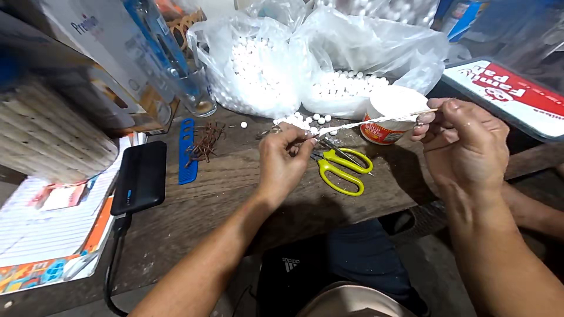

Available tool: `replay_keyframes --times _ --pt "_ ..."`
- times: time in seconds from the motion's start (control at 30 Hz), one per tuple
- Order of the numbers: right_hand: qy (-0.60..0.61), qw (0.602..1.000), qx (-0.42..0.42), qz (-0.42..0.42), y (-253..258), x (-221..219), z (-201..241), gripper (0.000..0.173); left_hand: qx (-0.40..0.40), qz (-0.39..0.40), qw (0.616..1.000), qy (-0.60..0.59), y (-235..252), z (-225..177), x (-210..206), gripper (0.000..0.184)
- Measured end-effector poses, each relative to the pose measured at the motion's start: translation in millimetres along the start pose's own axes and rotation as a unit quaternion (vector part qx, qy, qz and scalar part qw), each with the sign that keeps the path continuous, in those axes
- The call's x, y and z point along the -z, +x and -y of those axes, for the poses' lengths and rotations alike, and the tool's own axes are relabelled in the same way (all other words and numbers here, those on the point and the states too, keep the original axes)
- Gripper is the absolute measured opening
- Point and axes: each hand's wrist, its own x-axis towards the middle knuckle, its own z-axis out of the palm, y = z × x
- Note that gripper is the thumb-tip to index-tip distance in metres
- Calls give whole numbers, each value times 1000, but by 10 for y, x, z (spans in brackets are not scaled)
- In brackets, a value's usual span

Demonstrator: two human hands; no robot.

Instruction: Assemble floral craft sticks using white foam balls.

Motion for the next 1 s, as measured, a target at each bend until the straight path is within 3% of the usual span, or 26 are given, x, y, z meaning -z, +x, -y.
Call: replay_keyframes --times 1.0 --pt "55 996 -63 -27 -23 -25 -101 37 6 15 1000 22 2 -51 36 3"
